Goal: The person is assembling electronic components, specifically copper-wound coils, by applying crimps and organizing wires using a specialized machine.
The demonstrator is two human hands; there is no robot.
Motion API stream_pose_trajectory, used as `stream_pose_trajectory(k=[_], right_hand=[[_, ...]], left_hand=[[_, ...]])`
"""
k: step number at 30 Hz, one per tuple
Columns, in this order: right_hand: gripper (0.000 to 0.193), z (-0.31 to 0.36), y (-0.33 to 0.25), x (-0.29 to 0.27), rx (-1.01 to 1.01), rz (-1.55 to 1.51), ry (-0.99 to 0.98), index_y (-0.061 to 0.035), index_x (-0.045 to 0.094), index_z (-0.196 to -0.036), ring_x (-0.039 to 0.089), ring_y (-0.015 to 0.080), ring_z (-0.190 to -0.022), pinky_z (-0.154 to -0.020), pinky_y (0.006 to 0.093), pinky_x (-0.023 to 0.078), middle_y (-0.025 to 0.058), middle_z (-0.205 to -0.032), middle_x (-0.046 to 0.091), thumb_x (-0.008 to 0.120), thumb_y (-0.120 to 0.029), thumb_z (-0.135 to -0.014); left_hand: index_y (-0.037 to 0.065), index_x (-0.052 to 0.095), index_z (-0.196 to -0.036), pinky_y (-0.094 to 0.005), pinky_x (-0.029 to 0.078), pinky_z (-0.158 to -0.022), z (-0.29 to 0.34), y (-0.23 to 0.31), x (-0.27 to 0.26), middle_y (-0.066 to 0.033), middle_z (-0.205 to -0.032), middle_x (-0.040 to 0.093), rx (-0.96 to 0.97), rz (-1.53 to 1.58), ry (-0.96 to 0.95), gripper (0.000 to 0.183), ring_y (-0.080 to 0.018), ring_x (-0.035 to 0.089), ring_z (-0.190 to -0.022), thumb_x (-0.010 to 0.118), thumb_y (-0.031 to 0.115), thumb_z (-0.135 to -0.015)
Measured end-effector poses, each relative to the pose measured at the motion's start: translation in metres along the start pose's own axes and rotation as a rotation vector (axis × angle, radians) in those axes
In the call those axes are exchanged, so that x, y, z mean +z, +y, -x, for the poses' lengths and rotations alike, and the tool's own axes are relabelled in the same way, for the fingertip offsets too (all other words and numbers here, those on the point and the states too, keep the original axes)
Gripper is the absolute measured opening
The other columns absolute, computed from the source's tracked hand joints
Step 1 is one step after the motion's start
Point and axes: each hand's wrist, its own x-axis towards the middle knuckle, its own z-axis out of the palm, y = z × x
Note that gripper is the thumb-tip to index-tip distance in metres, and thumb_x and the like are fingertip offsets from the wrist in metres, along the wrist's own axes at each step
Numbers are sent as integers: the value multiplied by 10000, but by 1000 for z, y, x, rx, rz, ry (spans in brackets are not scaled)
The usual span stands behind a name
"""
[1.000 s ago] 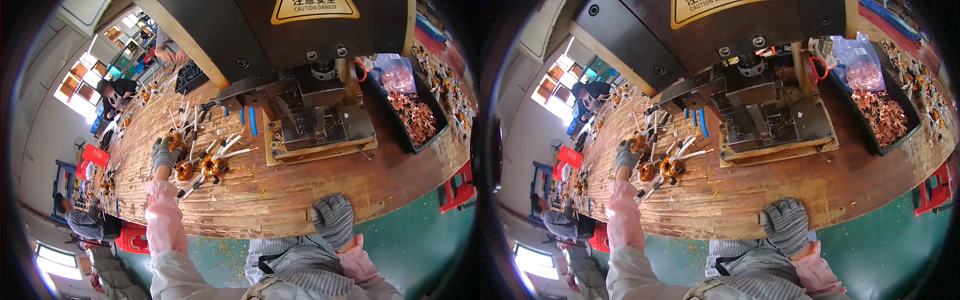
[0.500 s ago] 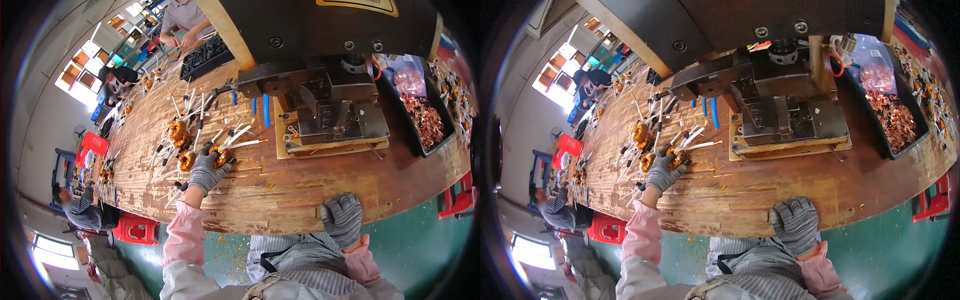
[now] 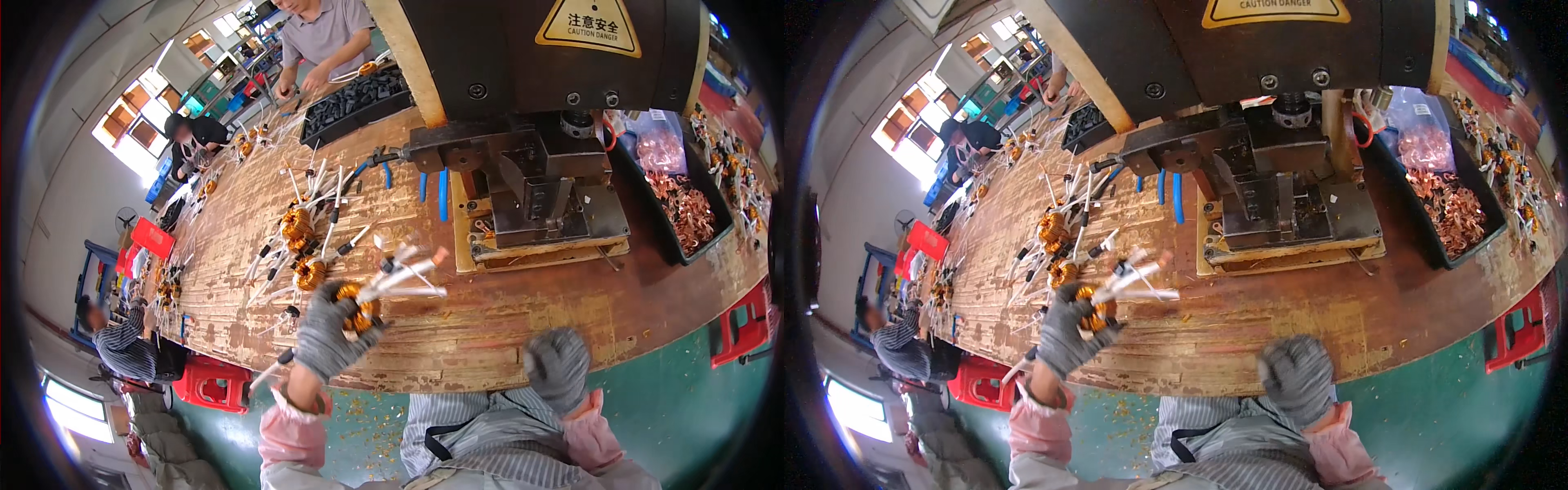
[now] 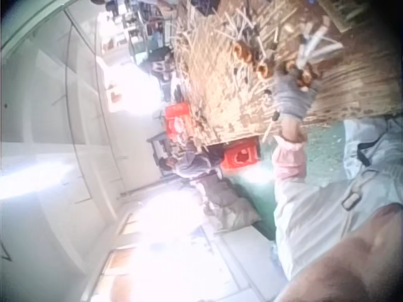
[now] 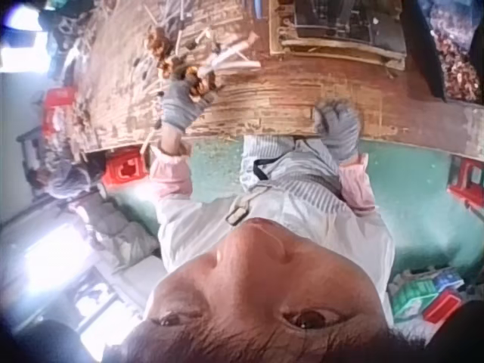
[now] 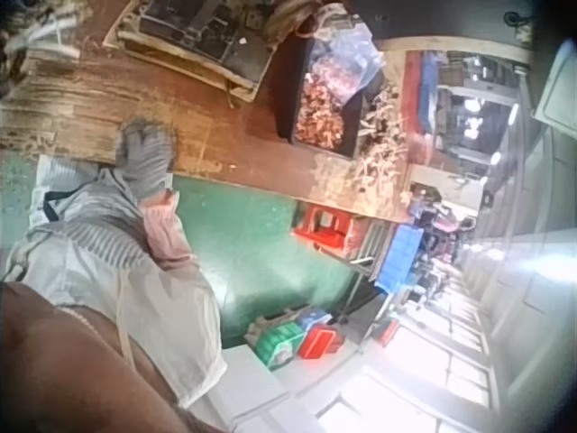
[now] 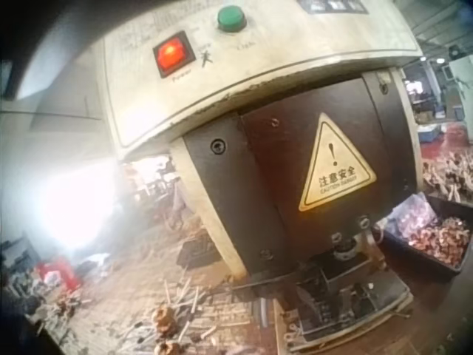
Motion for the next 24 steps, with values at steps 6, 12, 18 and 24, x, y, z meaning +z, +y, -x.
stream_pose_trajectory(k=[6, 12, 18, 24], right_hand=[[324, -17, -66, 0, -495, -139, -129, -78, 588, -1024, 573, 250, -892, -764, 423, 490, 78, -955, 573, 630, -220, -736], [355, -36, -46, 13, -367, 218, -319, -57, 606, -1092, 567, 273, -985, -897, 443, 427, 107, -991, 598, 534, -214, -781], [333, -22, -37, 22, -283, 255, -335, -37, 598, -1082, 599, 269, -934, -841, 443, 451, 136, -1022, 621, 511, -177, -793], [344, -15, -32, 30, -275, 310, -334, -37, 607, -1062, 607, 298, -885, -832, 452, 446, 166, -971, 626, 578, -209, -766]], left_hand=[[5, 597, -1059, -384, 487, -888, 28, 50, 26, -207, -1124, 538, 42, 57, -219, 513, -316, 568, -1017, 756, 325, -691], [-2, 659, -992, -395, 461, -912, 24, 62, 57, -258, -1182, 519, 180, 188, -335, 535, -394, 547, -1044, 767, 384, -637], [7, 631, -1080, -371, 434, -948, 23, 64, 65, -222, -1220, 504, 143, 245, -380, 551, -363, 520, -1098, 738, 362, -672], [-21, 600, -1128, -347, 419, -970, 36, 63, 77, -222, -1230, 494, 103, 319, -264, 576, -361, 512, -1112, 736, 337, -698]])
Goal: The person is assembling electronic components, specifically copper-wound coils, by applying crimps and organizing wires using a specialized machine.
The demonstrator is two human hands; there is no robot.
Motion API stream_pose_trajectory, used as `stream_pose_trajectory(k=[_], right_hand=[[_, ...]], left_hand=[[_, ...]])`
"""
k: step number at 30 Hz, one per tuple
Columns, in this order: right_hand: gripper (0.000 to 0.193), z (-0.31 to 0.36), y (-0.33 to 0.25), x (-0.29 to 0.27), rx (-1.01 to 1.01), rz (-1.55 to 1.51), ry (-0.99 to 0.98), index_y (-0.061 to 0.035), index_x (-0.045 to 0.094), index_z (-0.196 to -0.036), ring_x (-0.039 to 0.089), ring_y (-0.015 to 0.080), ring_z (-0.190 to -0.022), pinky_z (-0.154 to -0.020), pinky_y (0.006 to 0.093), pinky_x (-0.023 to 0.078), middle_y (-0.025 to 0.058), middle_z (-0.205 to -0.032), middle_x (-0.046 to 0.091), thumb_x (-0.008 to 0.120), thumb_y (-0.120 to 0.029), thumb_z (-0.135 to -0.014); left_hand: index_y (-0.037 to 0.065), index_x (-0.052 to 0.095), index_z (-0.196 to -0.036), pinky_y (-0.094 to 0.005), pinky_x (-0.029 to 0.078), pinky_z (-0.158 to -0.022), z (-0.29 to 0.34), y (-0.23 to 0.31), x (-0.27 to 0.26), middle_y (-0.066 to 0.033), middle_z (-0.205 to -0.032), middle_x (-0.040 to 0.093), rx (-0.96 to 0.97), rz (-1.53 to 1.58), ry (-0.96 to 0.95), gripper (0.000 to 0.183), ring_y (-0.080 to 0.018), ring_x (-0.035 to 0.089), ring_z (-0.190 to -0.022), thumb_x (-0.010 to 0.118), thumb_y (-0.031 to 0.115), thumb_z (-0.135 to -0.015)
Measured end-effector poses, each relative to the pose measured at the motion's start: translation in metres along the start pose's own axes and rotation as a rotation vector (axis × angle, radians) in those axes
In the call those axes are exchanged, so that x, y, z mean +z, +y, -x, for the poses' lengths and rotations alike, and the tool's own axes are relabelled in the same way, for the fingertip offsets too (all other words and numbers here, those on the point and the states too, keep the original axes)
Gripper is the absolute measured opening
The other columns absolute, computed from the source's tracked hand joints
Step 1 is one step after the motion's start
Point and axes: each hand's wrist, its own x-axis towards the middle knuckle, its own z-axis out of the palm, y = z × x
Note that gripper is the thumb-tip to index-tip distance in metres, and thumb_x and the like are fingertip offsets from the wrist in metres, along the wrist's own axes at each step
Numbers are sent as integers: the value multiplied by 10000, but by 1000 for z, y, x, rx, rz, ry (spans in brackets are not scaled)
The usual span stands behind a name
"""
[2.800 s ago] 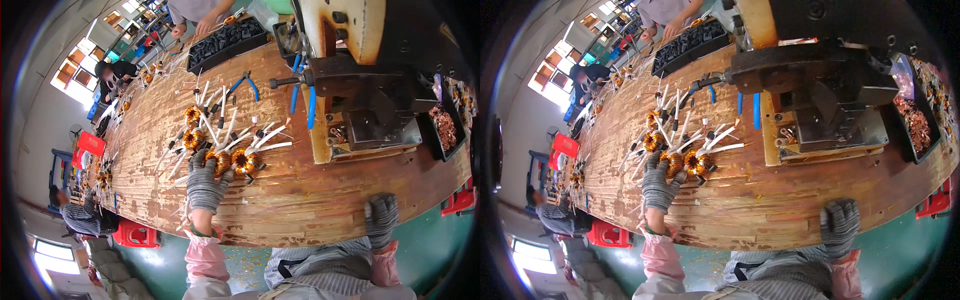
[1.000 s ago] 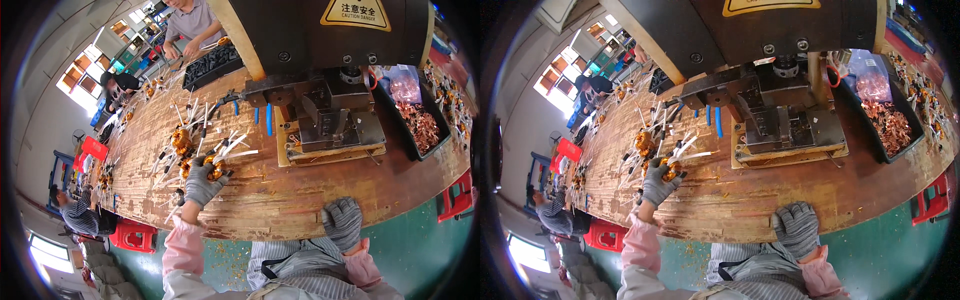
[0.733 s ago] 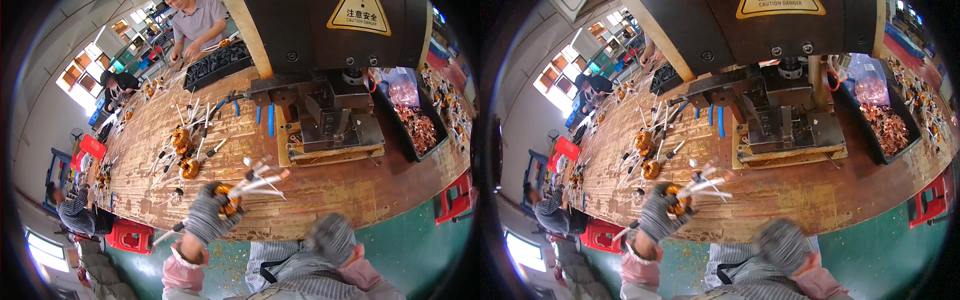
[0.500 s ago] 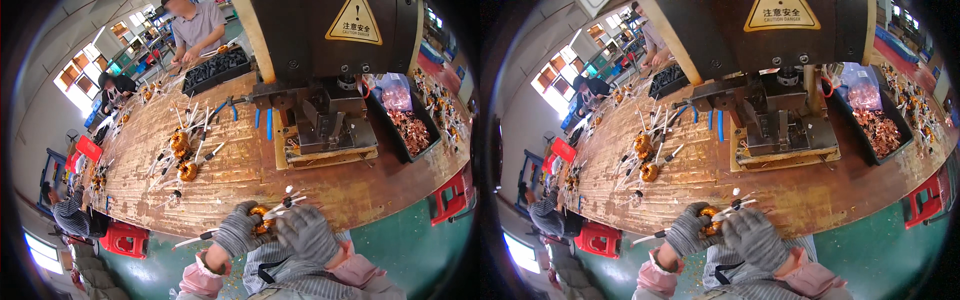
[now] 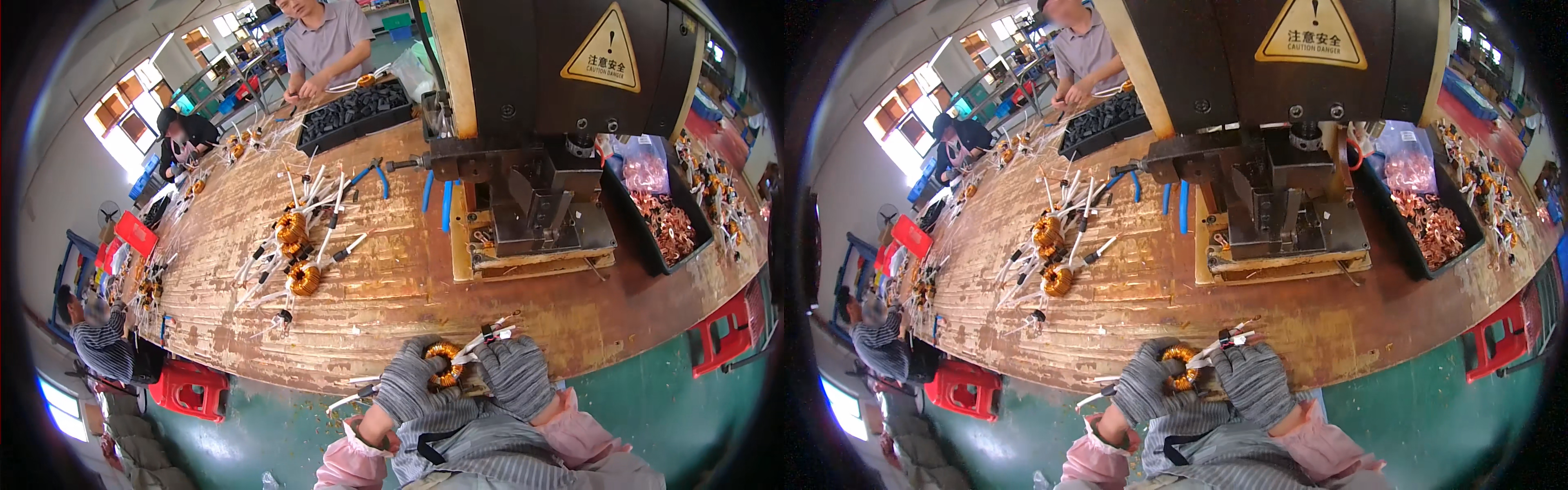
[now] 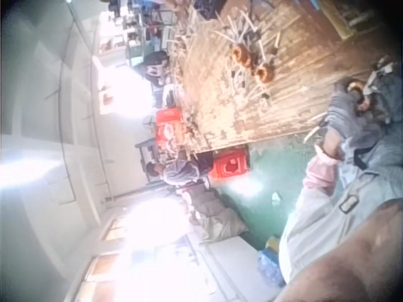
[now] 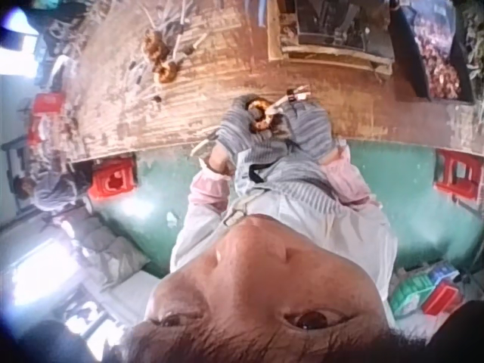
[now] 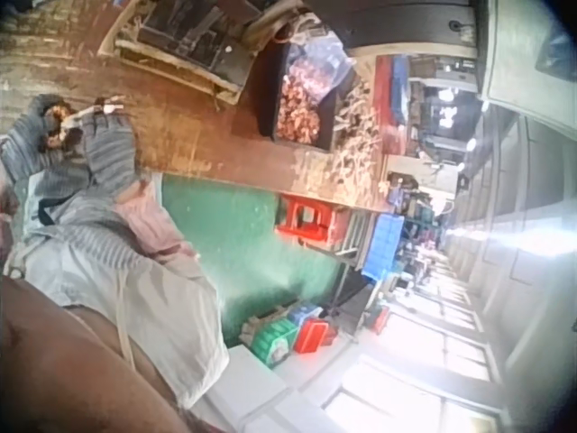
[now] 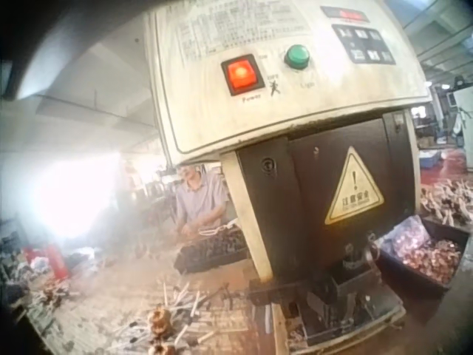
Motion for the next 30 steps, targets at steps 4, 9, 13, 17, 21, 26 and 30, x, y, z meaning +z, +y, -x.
stream_pose_trajectory(k=[4, 9, 13, 17, 21, 26, 30], right_hand=[[322, -1, -5, 0, 49, -2, -75, -16, 577, -1079, 608, 272, -920, -811, 423, 464, 152, -1007, 630, 502, -161, -802], [291, 0, -3, 10, 79, -29, 6, -44, 615, -1022, 600, 302, -798, -746, 437, 461, 165, -933, 627, 577, -241, -811], [299, 0, -3, 12, 98, -63, 22, -53, 613, -1025, 594, 300, -782, -744, 443, 453, 151, -918, 625, 581, -241, -794], [298, 0, -2, 13, 70, -46, 29, -47, 606, -1035, 601, 294, -819, -751, 441, 455, 152, -940, 627, 564, -219, -795], [293, 1, -3, 8, 64, -40, -6, -32, 600, -1052, 616, 289, -890, -770, 429, 466, 170, -1007, 635, 517, -173, -809], [290, 2, 1, 17, 48, -36, 81, -52, 610, -1017, 603, 287, -794, -723, 436, 458, 145, -901, 623, 565, -198, -770], [270, 1, 0, 13, 43, -48, 113, -54, 613, -1005, 604, 284, -772, -705, 432, 461, 142, -877, 624, 561, -185, -774]], left_hand=[[10, 656, -1029, -393, 421, -964, 5, -3, 17, -229, -1207, 515, -134, 201, 124, 562, -377, 518, -1089, 794, 360, -611], [0, 627, -1078, -366, 429, -951, 6, 5, 2, -189, -1189, 521, 44, 118, 197, 505, -323, 522, -1092, 781, 278, -685], [33, 541, -1205, -313, 462, -836, 15, 1, 12, -95, -1070, 566, 42, 657, 589, 574, -187, 559, -960, 789, 151, -701], [60, 450, -1327, -245, 466, -697, 12, 3, 22, -17, -812, 584, -144, 661, 712, 630, -97, 549, -741, 719, 38, -757], [84, 439, -1349, -235, 477, -617, 11, 6, 28, -12, -754, 583, -192, 579, 732, 645, -89, 553, -661, 711, 29, -767], [49, 442, -1334, -247, 471, -688, 11, 3, 29, -29, -807, 572, -231, 583, 661, 626, -103, 556, -741, 695, 24, -763], [32, 552, -1202, -345, 490, -800, 3, 3, 18, -163, -996, 571, -113, 135, 505, 496, -277, 599, -908, 717, 150, -750]])
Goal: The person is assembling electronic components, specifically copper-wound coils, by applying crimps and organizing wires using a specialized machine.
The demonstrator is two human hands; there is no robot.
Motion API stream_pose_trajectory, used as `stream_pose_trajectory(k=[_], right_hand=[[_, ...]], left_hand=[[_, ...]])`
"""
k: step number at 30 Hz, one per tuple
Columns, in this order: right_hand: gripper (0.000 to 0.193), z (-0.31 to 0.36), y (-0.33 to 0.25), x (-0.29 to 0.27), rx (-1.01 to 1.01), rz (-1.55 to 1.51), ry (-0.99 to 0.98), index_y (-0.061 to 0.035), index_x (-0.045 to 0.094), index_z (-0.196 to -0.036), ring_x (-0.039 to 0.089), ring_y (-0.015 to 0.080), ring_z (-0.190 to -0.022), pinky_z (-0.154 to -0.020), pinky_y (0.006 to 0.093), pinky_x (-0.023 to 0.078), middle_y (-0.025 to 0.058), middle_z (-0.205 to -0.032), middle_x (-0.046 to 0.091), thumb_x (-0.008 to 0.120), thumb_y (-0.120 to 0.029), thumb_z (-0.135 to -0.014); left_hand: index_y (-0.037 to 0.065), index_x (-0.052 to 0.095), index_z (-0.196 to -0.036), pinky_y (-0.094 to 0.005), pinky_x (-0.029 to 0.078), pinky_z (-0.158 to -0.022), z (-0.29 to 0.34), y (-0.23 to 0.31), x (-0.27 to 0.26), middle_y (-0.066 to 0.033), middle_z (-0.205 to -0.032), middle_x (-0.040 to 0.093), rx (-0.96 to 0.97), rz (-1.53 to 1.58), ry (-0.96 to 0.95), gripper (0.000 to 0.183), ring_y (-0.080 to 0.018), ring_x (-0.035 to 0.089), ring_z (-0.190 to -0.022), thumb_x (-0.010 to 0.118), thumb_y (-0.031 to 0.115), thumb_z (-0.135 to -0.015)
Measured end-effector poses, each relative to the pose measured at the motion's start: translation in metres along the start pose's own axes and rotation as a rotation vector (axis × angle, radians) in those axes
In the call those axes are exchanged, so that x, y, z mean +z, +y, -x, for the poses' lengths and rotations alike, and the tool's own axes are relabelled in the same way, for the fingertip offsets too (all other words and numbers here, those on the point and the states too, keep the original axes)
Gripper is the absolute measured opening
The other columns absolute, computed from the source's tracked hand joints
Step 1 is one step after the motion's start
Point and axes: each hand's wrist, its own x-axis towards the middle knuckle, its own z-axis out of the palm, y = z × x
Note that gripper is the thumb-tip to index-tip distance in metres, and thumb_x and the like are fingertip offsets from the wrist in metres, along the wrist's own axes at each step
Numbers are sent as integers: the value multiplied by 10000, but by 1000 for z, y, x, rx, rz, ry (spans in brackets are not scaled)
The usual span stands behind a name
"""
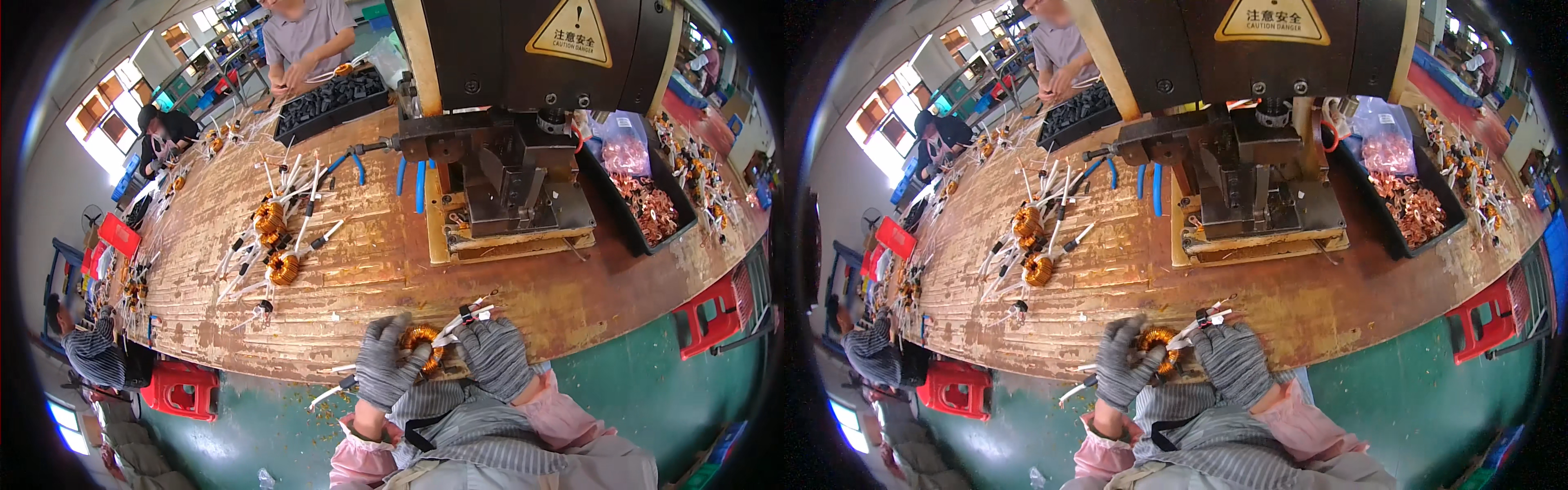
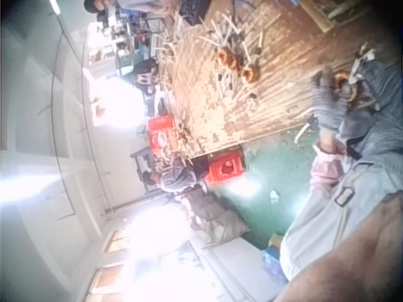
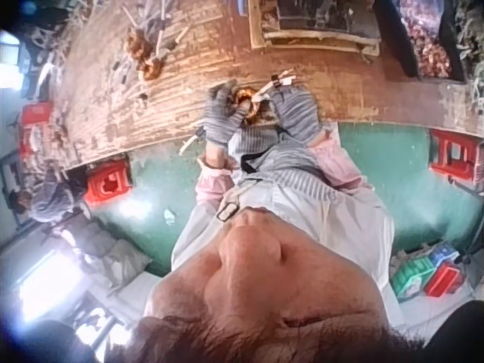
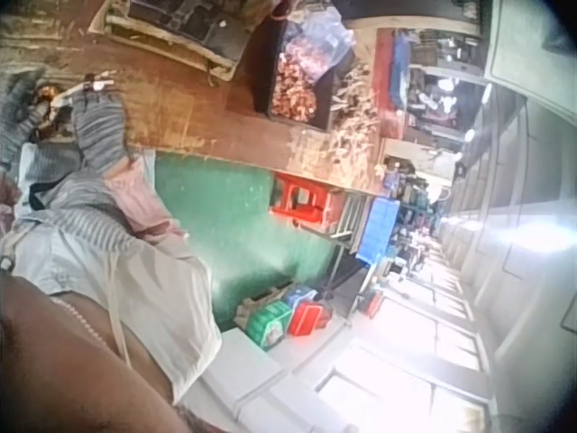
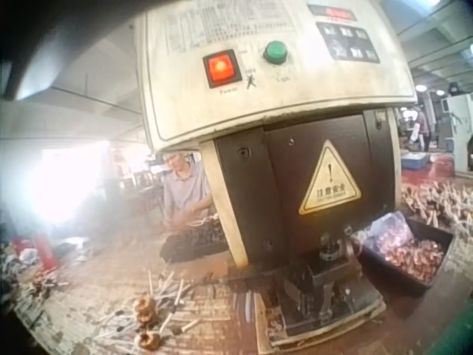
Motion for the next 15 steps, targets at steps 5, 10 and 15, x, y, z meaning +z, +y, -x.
stream_pose_trajectory(k=[5, 10, 15], right_hand=[[231, 2, 1, 1, -5, -45, 27, -58, 620, -980, 602, 288, -723, -668, 427, 459, 130, -833, 628, 561, -166, -784], [302, 12, 1, 0, -23, -46, -6, -89, 627, -1073, 628, 257, -825, -714, 404, 479, 116, -945, 658, 552, -165, -791], [254, 4, 0, -15, 112, -251, 86, -122, 660, -1010, 628, 233, -795, -709, 400, 477, 67, -928, 664, 585, -221, -788]], left_hand=[[39, 564, -1176, -384, 489, -819, -14, 2, -11, -202, -1029, 581, -75, -76, -320, 446, -360, 592, -953, 656, 181, -763], [34, 562, -1173, -387, 496, -815, -22, 4, -17, -189, -997, 604, -67, -41, -467, 493, -350, 610, -948, 674, 170, -712], [80, 568, -1136, -413, 498, -771, -22, 30, -38, -154, -950, 607, 125, -119, -287, 494, -363, 589, -890, 703, 185, -672]])
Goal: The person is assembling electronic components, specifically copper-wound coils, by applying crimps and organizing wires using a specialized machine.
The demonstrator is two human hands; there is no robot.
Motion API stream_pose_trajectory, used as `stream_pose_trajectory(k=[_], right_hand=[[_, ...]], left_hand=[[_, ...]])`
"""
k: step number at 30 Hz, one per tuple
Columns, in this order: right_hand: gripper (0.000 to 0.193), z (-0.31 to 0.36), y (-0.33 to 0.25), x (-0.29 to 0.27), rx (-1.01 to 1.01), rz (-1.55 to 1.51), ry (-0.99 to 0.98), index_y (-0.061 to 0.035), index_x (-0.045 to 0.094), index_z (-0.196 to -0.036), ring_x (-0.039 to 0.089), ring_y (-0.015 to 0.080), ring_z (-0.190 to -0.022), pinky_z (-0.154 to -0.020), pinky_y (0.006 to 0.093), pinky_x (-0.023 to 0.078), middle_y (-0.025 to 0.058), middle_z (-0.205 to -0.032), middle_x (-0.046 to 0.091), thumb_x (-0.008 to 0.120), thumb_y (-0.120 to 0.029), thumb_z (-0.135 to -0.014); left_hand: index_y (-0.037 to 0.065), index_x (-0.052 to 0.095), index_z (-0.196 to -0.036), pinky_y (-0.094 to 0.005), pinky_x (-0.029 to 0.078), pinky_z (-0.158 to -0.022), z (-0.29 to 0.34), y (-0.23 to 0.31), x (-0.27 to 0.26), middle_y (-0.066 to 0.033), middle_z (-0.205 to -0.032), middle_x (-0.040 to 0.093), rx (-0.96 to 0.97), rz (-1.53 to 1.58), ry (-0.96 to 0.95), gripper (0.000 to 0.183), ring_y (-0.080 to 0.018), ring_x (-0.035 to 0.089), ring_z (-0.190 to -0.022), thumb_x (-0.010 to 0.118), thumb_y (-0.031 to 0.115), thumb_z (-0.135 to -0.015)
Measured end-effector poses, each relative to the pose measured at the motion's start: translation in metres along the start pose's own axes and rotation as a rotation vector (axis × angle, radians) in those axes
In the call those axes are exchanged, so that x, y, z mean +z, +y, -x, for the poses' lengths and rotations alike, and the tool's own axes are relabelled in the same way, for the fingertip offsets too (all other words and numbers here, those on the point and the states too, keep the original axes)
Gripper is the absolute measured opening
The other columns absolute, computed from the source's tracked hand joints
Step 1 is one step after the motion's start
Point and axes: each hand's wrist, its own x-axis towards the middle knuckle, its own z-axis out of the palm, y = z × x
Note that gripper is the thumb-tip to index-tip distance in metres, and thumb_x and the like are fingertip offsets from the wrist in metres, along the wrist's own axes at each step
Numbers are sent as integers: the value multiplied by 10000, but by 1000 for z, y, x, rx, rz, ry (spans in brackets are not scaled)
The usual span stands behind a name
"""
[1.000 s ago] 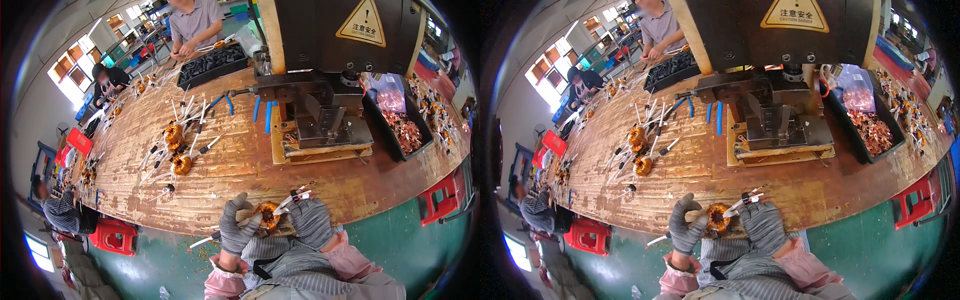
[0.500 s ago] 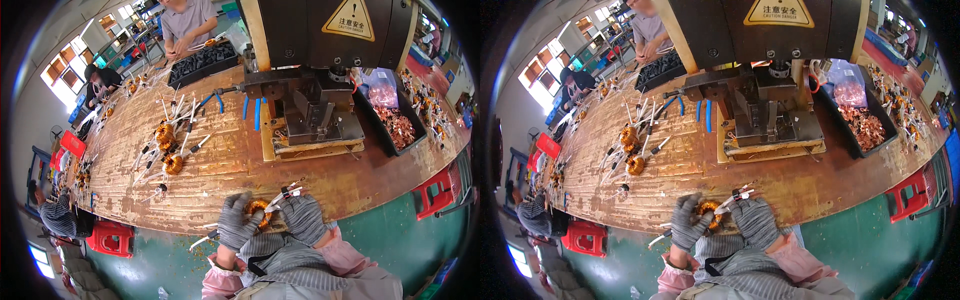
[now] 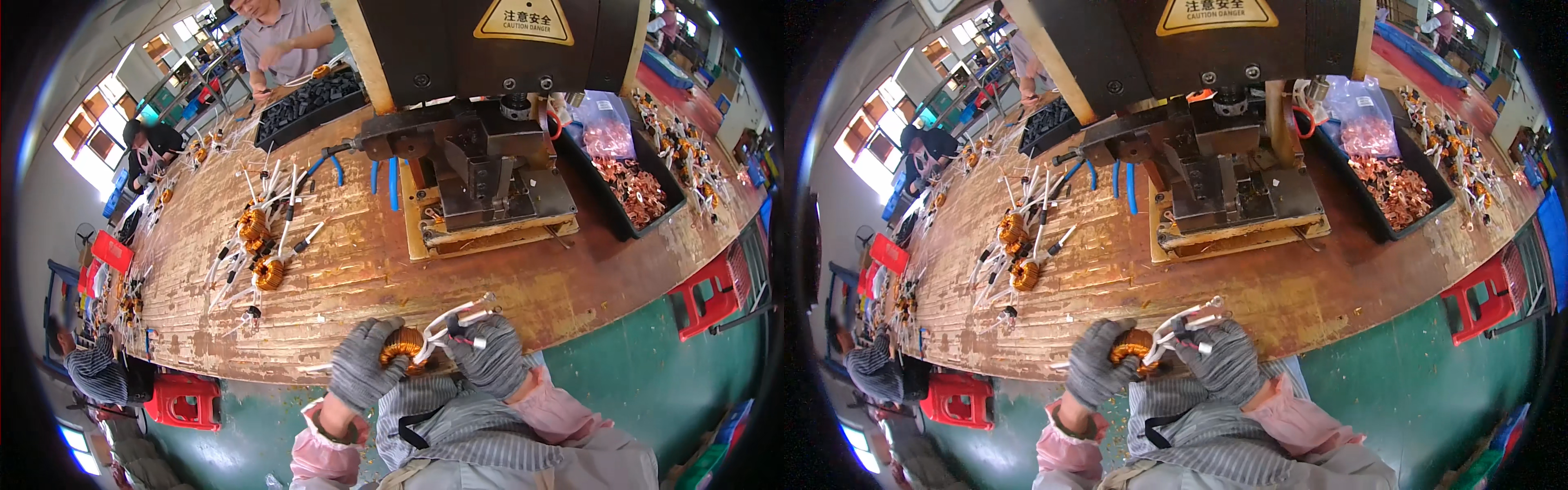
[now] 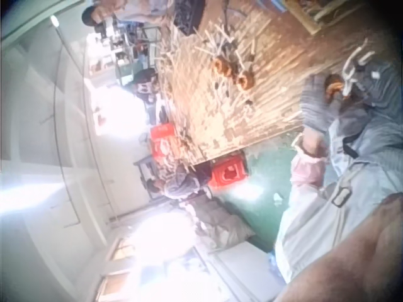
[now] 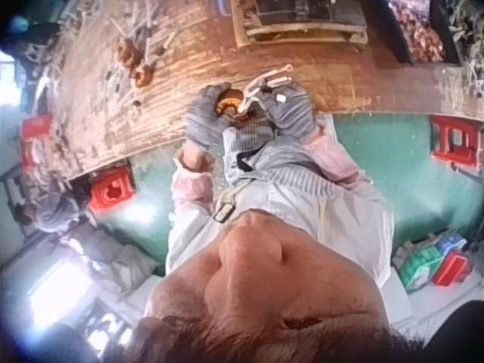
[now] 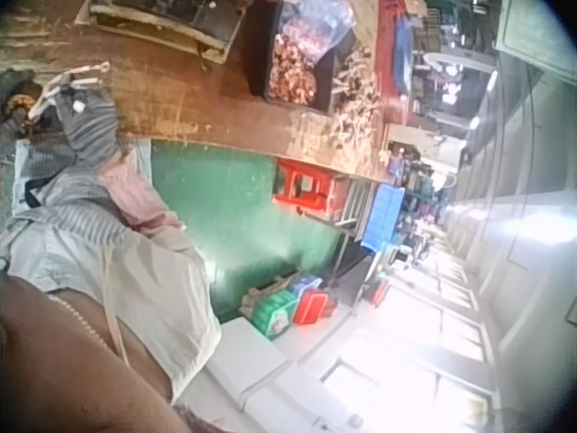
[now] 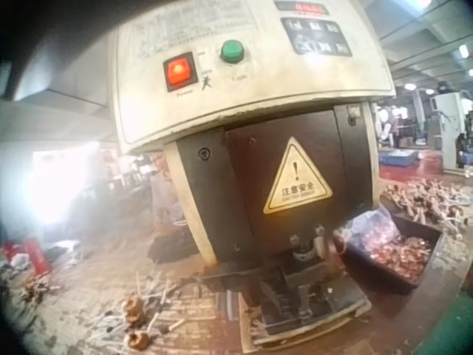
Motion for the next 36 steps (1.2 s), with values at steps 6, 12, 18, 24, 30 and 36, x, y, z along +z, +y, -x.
stream_pose_trajectory(k=[6, 12, 18, 24, 30, 36], right_hand=[[264, -6, 12, -32, 85, -221, -326, -102, 672, -978, 625, 273, -748, -671, 418, 483, 82, -858, 660, 627, -293, -801], [436, 9, 26, -14, 47, -423, -408, -95, 568, -1191, 635, 335, -846, -699, 419, 502, 160, -951, 655, 614, -300, -809], [373, 12, 18, 8, 85, -397, -214, -95, 591, -1144, 637, 344, -782, -670, 412, 501, 175, -897, 653, 576, -285, -823], [298, 6, 20, 9, 45, -260, -338, -106, 608, -1066, 630, 336, -738, -638, 413, 492, 174, -821, 640, 561, -286, -833], [329, 6, 22, 12, -24, -86, -340, -103, 597, -1092, 629, 338, -703, -625, 424, 490, 154, -777, 640, 548, -311, -842], [271, 3, 18, 7, 124, -139, -371, -157, 621, -1040, 631, 326, -673, -585, 441, 487, 137, -756, 646, 511, -342, -876]], left_hand=[[77, 592, -1098, -389, 482, -622, -9, 4, -31, -101, -858, 594, 344, -104, 154, 545, -291, 583, -769, 751, 282, -620], [156, 600, -1120, -376, 483, -611, -18, -26, -29, -68, -864, 607, 632, -451, 66, 446, -260, 592, -767, 668, 229, -685], [163, 619, -1059, -421, 486, -695, -19, -38, -16, -105, -938, 606, 552, -519, -36, 422, -296, 597, -851, 682, 200, -644], [72, 608, -1021, -466, 451, -819, -41, 0, -10, -135, -1007, 578, 473, -147, -148, 523, -333, 542, -984, 734, 318, -577], [69, 612, -865, -374, 492, -675, -36, -8, 7, -98, -812, 606, 406, -59, -198, 352, -288, 606, -755, 743, 329, -666], [62, 637, -865, -364, 481, -600, -30, -15, 4, -100, -753, 598, 261, 153, -22, 363, -295, 600, -686, 772, 345, -681]])
